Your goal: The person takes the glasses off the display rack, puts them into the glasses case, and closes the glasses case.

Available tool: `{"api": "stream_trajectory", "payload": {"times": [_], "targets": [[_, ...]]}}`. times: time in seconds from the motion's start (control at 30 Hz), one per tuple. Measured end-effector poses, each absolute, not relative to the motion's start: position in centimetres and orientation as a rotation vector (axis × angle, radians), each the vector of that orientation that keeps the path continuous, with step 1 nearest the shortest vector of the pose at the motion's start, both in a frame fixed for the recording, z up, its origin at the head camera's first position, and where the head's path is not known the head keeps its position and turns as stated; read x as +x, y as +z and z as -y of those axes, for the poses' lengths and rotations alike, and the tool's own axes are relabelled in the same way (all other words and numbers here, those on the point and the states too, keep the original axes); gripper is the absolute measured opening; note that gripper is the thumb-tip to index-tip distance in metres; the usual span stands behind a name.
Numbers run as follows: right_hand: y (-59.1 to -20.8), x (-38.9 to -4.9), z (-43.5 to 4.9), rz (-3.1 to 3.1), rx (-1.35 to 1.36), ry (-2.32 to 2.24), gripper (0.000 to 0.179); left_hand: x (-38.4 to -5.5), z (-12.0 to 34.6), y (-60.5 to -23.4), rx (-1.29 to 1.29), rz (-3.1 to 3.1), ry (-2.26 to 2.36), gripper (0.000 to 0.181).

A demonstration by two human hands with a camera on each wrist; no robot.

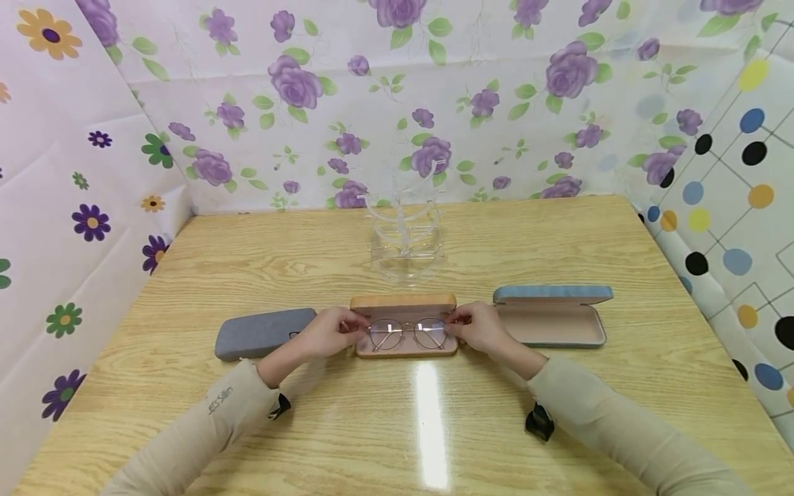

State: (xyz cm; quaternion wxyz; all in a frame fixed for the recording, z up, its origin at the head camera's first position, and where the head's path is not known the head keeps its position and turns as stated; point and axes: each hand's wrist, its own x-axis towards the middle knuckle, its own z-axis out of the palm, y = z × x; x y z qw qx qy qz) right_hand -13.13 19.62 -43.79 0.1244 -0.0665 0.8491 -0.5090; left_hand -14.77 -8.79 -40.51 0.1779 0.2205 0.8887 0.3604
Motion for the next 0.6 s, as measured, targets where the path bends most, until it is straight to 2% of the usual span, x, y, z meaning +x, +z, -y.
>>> {"api": "stream_trajectory", "payload": {"times": [0.2, 0.47, 0.6], "targets": [[-43.7, -13.1, -19.9, -2.453, -0.221, -1.501, 0.014, -14.6, 9.1, -40.2, 0.606, -2.45, 1.076, 0.023], [-42.8, -12.8, -20.6, -2.47, -0.206, -1.53, 0.018, -14.5, 10.0, -39.8, 0.543, -2.444, 1.2, 0.017], [-41.8, -12.6, -20.9, -2.481, -0.161, -1.535, 0.03, -14.7, 10.6, -39.6, 0.502, -2.464, 1.261, 0.019]]}}
